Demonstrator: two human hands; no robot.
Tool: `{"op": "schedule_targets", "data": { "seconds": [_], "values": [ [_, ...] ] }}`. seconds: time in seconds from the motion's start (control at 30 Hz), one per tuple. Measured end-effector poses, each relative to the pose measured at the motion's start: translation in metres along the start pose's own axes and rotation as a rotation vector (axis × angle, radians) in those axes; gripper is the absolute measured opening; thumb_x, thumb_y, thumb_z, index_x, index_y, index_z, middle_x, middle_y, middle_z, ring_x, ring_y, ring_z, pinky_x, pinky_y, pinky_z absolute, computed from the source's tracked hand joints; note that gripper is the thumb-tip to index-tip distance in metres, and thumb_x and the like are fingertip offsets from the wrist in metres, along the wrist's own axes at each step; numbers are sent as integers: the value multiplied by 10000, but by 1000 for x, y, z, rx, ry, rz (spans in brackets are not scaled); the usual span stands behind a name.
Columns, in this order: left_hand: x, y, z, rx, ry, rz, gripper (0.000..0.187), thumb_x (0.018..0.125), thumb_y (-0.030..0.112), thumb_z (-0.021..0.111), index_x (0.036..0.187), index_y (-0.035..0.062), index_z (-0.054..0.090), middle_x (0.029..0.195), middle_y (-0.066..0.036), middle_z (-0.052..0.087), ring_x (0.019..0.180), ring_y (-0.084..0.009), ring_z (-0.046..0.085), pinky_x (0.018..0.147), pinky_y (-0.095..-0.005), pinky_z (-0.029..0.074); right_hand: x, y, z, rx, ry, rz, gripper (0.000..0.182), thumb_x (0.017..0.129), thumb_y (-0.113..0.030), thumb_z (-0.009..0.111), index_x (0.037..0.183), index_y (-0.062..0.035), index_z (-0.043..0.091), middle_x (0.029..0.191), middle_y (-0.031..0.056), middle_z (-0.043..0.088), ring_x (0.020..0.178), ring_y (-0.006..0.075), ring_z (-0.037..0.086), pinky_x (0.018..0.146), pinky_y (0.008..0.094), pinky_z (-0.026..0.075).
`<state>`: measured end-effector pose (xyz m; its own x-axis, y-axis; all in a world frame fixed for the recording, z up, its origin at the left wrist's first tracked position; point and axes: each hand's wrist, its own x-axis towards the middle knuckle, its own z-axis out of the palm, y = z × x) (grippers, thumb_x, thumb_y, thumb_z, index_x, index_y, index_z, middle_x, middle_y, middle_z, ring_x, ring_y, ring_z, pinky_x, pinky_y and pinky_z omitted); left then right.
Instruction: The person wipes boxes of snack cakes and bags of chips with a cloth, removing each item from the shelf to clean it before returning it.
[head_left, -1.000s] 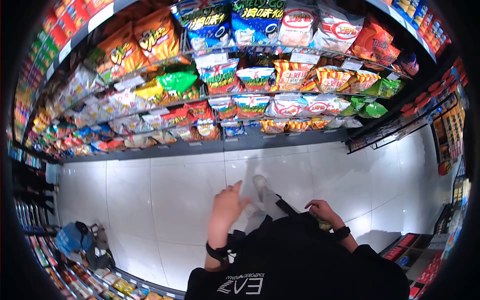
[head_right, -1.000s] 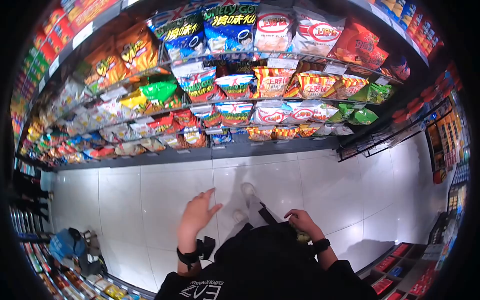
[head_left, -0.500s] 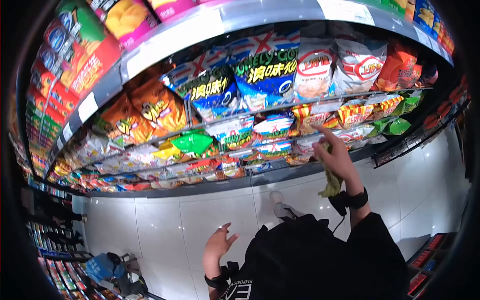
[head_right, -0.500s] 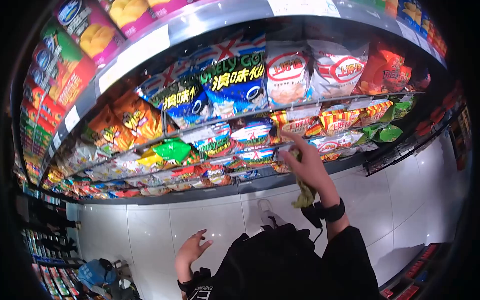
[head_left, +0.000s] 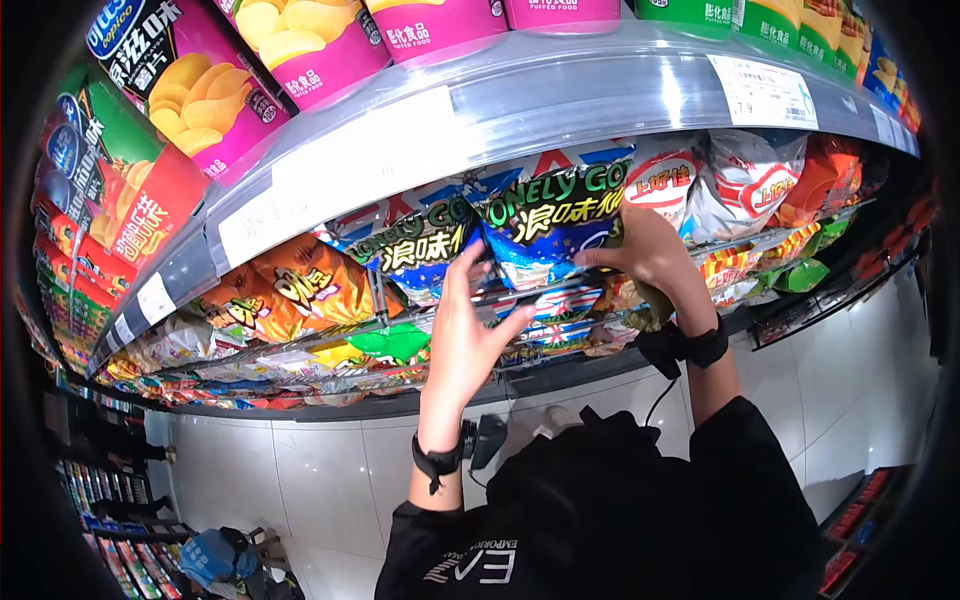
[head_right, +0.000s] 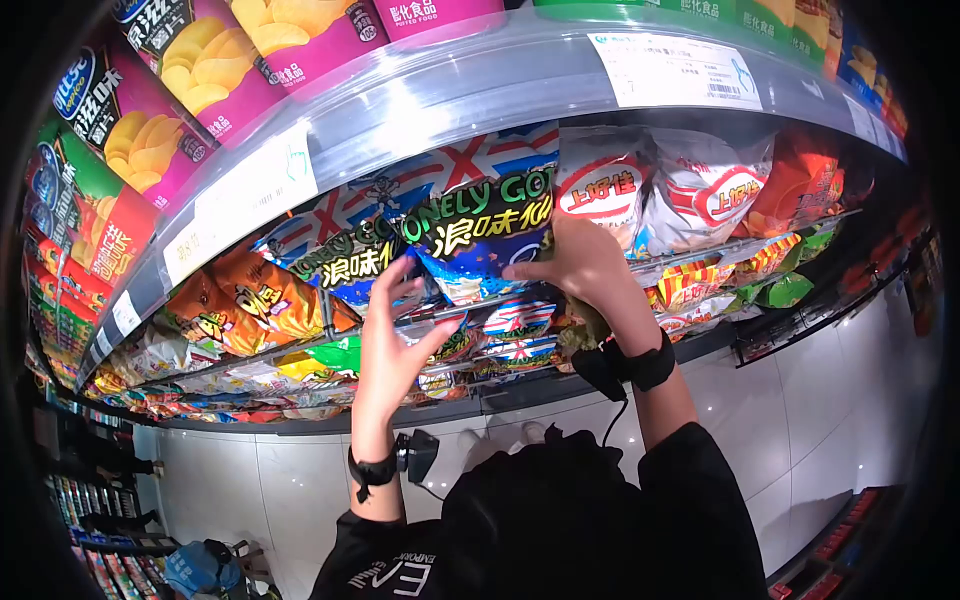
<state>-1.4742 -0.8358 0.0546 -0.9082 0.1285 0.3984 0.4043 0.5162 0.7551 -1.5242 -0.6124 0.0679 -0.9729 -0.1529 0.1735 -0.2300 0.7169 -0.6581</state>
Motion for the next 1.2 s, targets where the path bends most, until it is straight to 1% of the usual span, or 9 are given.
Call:
{"op": "schedule_targets", "data": {
  "seconds": [0.1, 0.5, 0.57, 0.7, 0.8, 0.9, 0.97, 1.03, 1.2],
  "values": [
    [17, -19, 26, 84, 48, -3, 934, 607, 226, 771, 1300, -36, 202, 1178, -256, 431, 1078, -351, 461, 901, -388, 383, -9, -1, 2, -209, 20, -17, 592, 574, -372, 770, 961, -1, 520, 801, 169, 595, 788, 329, 570, 714, 383, 431],
    [-3, -11, 34, 90, 177, 107, 840, 590, 214, 766, 1229, -70, 299, 1192, -262, 375, 1125, -386, 365, 957, -403, 300, -53, 4, 13, -98, 362, -133, 484, 573, -285, 761, 899, -13, 528, 886, 160, 549, 830, 342, 533, 695, 404, 437],
    [-32, -49, 35, -28, -218, -5, 791, 608, 201, 754, 1226, -39, 322, 1218, -231, 367, 1138, -374, 364, 964, -382, 301, -80, 15, 21, -170, 311, -143, 464, 552, -206, 753, 918, -28, 529, 935, 149, 536, 916, 333, 501, 762, 417, 429],
    [-54, 17, 19, 155, 308, 637, 677, 632, 112, 723, 1206, 81, 366, 1096, -122, 418, 1163, -355, 362, 952, -436, 321, -142, 45, 46, -226, 196, -188, 557, 541, -198, 765, 1020, -36, 530, 988, 124, 547, 953, 290, 518, 818, 409, 417],
    [-55, 16, 3, -680, -116, 328, 696, 631, 239, 741, 1218, 184, 371, 1143, -172, 373, 1154, -405, 349, 953, -473, 308, -165, 37, 39, 291, 101, -90, 623, 537, -206, 774, 1079, -38, 516, 1036, 115, 549, 982, 267, 520, 839, 394, 409],
    [-70, 46, -11, 77, 15, 439, 843, 543, 303, 783, 1218, 41, 351, 1215, -271, 329, 1150, -435, 338, 945, -496, 287, -175, 23, 33, 647, 83, 24, 664, 536, -215, 788, 1113, -30, 514, 1134, 115, 530, 1032, 234, 514, 850, 349, 399],
    [-104, 20, -15, 142, -380, -149, 967, 452, 244, 827, 1223, -24, 309, 1209, -225, 374, 1123, -373, 399, 927, -442, 335, -172, 18, 27, 722, -34, 11, 586, 539, -203, 779, 1048, -21, 553, 1055, 108, 570, 959, 224, 550, 813, 318, 409],
    [-92, 34, -11, -576, -215, -389, 1000, 446, 179, 830, 1250, -9, 266, 1181, -183, 426, 1074, -293, 469, 895, -380, 388, -162, 6, 23, 724, -5, -107, 507, 568, -203, 752, 1002, -9, 575, 775, 69, 578, 731, 151, 555, 712, 261, 415],
    [-113, 13, -3, -902, 80, -407, 867, 626, 82, 737, 1301, 16, 198, 1170, -134, 446, 1041, -217, 494, 891, -348, 400, -145, 18, 24, 646, -355, -177, 513, 592, -174, 730, 1045, 3, 566, 754, 67, 579, 683, 130, 550, 658, 252, 423]
  ]
}}
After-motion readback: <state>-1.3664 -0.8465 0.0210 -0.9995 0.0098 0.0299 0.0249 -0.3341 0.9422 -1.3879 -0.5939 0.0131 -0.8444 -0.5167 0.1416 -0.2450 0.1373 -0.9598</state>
